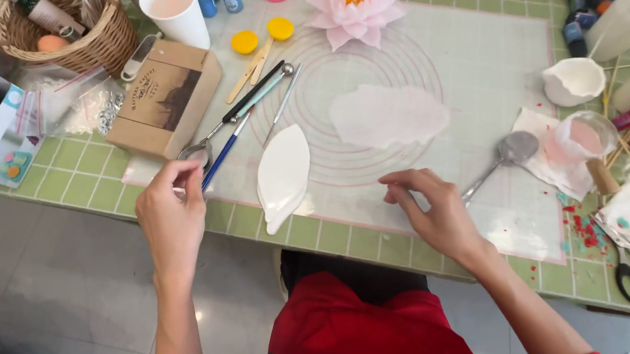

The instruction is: The recorder trims small red wax pieces using scissors and uses a metal leaf-shaped cutter on a sheet of white wax to create candle art components.

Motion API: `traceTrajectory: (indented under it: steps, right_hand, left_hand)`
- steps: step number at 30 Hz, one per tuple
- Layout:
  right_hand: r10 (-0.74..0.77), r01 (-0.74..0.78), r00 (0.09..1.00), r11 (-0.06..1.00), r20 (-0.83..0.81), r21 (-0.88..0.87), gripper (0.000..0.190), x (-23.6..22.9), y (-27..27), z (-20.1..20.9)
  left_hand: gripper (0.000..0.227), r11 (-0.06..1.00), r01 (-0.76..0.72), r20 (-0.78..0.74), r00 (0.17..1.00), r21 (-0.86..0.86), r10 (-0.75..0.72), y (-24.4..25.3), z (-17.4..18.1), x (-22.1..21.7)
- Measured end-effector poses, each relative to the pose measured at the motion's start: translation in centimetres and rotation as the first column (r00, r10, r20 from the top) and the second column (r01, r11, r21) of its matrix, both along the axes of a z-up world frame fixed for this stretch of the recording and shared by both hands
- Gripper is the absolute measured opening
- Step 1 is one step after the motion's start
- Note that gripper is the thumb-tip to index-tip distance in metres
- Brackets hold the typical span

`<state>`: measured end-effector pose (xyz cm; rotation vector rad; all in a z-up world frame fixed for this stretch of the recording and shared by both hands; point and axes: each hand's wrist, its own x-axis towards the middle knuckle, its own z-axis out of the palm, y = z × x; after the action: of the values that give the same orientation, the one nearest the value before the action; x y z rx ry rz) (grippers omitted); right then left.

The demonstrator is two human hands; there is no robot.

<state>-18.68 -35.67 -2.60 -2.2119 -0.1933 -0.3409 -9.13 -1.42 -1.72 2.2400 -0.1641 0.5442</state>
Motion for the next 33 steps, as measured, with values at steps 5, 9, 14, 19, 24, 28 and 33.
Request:
traceTrajectory:
  steps: [5, 9, 14, 19, 24, 28, 33]
  right_hand:
    - [-0.045, 0.044, 0.999, 0.999, 0.014, 0.024, 0.019, -1.6, -2.7, -0.3]
    - [-0.104, 0.105, 0.990, 0.994, 0.097, -0.002, 0.015, -0.7, -5.4, -0.3]
    - [-0.208, 0.189, 0.962, 0.975, 0.178, 0.118, 0.013, 3.7, -8.7, 0.7]
    - [-0.255, 0.180, 0.946, 0.928, 0.203, 0.326, 0.015, 6.4, -11.7, -3.0]
    - [-0.296, 0.249, 0.954, 0.868, 0.046, 0.430, 0.017, 6.0, -11.6, -4.5]
    - [-0.318, 0.278, 0.947, 0.870, 0.033, 0.407, 0.018, 5.9, -11.8, -4.5]
    - [-0.293, 0.250, 0.956, 0.849, 0.022, 0.465, 0.016, 5.7, -11.9, -4.9]
  left_hand:
    - [0.011, 0.966, -0.149, 0.141, 0.983, 0.211, 0.121, 0.8, -2.3, -0.2]
    - [0.024, 0.953, -0.164, 0.217, 0.970, 0.254, 0.109, 0.7, -2.9, 0.0]
    - [0.031, 0.945, -0.132, 0.229, 0.971, 0.299, 0.063, -0.3, -2.5, 1.7]
    - [0.049, 0.871, -0.019, 0.041, 0.999, 0.490, -0.002, -0.7, -1.7, 4.3]
    - [0.039, 0.826, 0.088, -0.070, 0.996, 0.557, -0.059, 0.2, -1.6, 5.5]
    - [0.049, 0.774, 0.138, -0.085, 0.990, 0.618, -0.108, 0.3, -0.5, 5.4]
    - [0.048, 0.929, 0.184, -0.127, 0.980, 0.320, -0.150, -1.3, 4.5, 4.6]
